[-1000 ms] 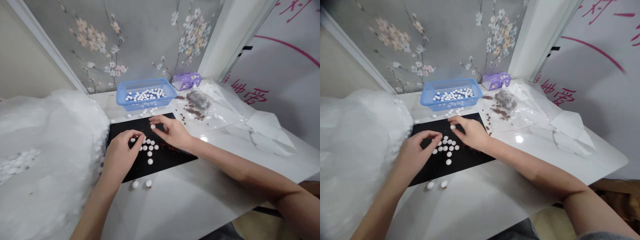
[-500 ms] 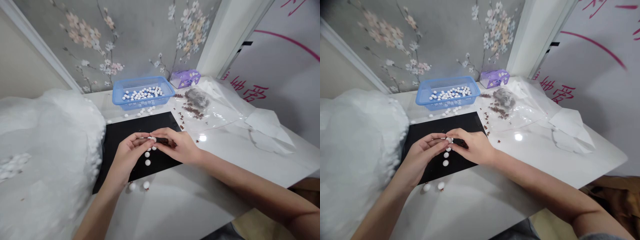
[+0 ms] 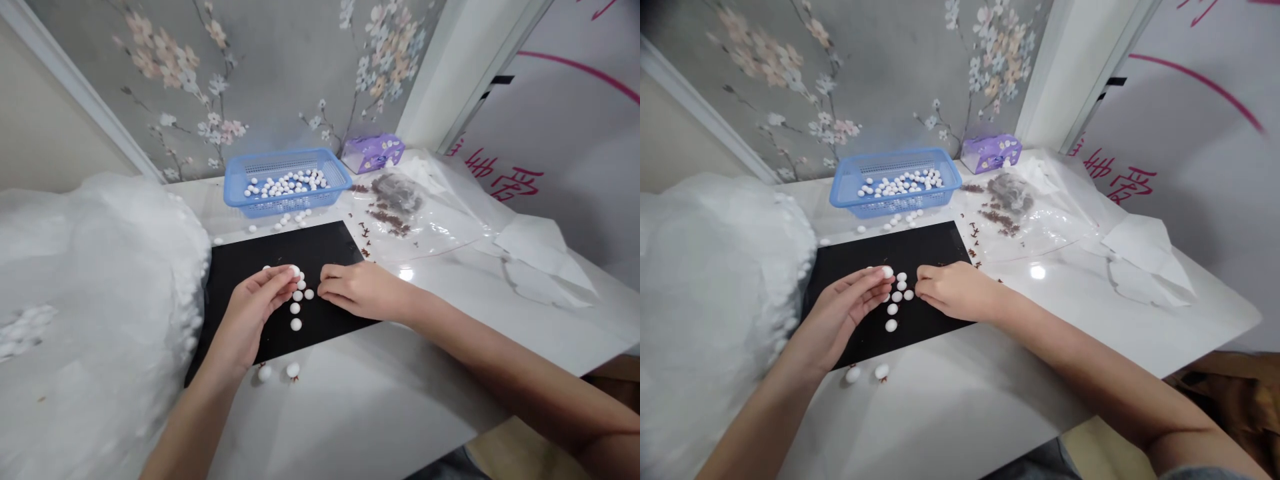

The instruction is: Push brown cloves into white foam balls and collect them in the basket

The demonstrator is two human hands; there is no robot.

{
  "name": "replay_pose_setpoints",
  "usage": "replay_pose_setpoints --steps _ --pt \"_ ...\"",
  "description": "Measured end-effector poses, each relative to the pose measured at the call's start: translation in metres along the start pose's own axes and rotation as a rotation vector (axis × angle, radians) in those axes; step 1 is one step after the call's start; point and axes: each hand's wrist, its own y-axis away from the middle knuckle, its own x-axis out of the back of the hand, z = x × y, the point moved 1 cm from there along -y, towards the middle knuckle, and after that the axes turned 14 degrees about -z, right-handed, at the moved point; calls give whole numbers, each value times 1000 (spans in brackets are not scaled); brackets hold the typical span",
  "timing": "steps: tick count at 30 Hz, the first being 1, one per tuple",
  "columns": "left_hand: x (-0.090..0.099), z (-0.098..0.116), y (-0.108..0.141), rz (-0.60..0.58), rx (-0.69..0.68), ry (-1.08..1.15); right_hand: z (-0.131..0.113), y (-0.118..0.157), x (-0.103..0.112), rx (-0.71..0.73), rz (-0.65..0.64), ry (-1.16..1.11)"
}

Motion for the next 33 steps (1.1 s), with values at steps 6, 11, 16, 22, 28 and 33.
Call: replay_pose_setpoints --steps 6,11,16,22,28,33 --pt "-3 1 2 -18 14 31 -1 -3 3 -140 114 -52" --pt "-6 1 2 -37 24 55 2 -1 5 -161 196 -259" --pt "-5 0 1 -41 9 54 5 2 3 -96 58 -212" --pt "-4 -1 2 -43 12 34 6 1 0 -57 29 -132" --pt "-5 0 1 -36 18 50 6 0 2 -78 149 -216" --pt "-11 -1 2 -105 33 82 -2 2 8 -115 555 -474"
